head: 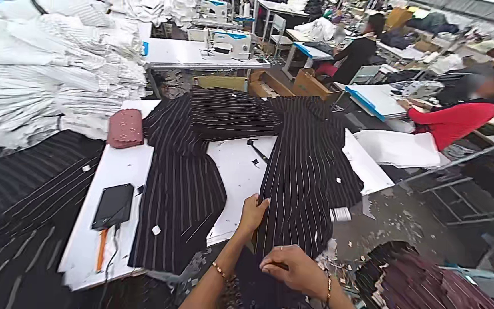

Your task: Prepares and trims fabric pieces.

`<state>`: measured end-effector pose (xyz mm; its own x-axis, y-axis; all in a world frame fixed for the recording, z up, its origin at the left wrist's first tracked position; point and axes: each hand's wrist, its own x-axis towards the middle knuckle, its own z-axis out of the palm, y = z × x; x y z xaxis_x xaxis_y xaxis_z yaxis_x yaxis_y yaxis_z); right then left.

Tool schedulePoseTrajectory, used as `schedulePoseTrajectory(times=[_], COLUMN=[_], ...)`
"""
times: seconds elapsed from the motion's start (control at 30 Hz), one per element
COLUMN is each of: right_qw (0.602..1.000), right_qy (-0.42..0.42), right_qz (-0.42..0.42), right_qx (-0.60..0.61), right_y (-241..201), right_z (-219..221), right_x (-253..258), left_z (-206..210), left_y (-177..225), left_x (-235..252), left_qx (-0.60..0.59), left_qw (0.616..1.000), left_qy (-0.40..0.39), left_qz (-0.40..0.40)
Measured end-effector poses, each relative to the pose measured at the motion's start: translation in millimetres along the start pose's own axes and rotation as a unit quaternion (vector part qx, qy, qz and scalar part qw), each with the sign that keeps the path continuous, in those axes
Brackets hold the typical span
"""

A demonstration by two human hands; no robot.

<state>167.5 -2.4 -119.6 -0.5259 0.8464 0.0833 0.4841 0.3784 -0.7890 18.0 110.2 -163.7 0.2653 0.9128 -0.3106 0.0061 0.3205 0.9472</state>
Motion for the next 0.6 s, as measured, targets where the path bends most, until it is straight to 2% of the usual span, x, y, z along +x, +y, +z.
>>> schedulePoseTrajectory(times=[0.07,0.13,0.17,0.23,0.27,0.3,0.37,0.4,0.43,0.5,0.53,0.6], right_qw=[0.995,0.980,0.976,0.980,0.988,0.995,0.994,0.991,0.987,0.979,0.977,0.983], right_qy=[0.079,0.173,0.186,0.146,0.099,0.042,-0.050,-0.075,-0.104,-0.147,-0.153,-0.129], right_qz=[-0.062,-0.086,-0.087,-0.052,-0.021,0.016,0.079,0.093,0.107,0.126,0.132,0.130], right_qx=[0.008,-0.040,-0.073,-0.125,-0.119,-0.093,-0.064,-0.061,-0.063,-0.066,-0.061,-0.026], right_y=[-8,-14,-17,-19,-20,-19,-17,-14,-11,-7,-6,-4], right_z=[-5,-26,-35,-43,-41,-37,-25,-17,-11,-9,-12,-27], right_x=[13,30,38,47,49,49,46,43,41,41,43,48], left_z=[-9,-11,-14,-22,-33,-48,-81,-95,-105,-118,-122,-134], left_y=[12,27,32,31,27,20,5,-3,-12,-27,-29,-20], left_x=[-9,-36,-50,-69,-74,-78,-79,-74,-65,-50,-49,-57], left_qx=[0.027,0.051,0.043,0.015,0.004,0.000,0.063,0.136,0.213,0.317,0.331,0.313], left_qw=[0.997,0.981,0.966,0.940,0.941,0.954,0.993,0.990,0.971,0.924,0.916,0.927], left_qy=[0.011,-0.092,-0.167,-0.284,-0.295,-0.264,-0.078,0.021,0.087,0.121,0.126,0.158], left_qz=[0.068,0.161,0.193,0.188,0.167,0.143,0.060,-0.002,-0.071,-0.178,-0.189,-0.135])
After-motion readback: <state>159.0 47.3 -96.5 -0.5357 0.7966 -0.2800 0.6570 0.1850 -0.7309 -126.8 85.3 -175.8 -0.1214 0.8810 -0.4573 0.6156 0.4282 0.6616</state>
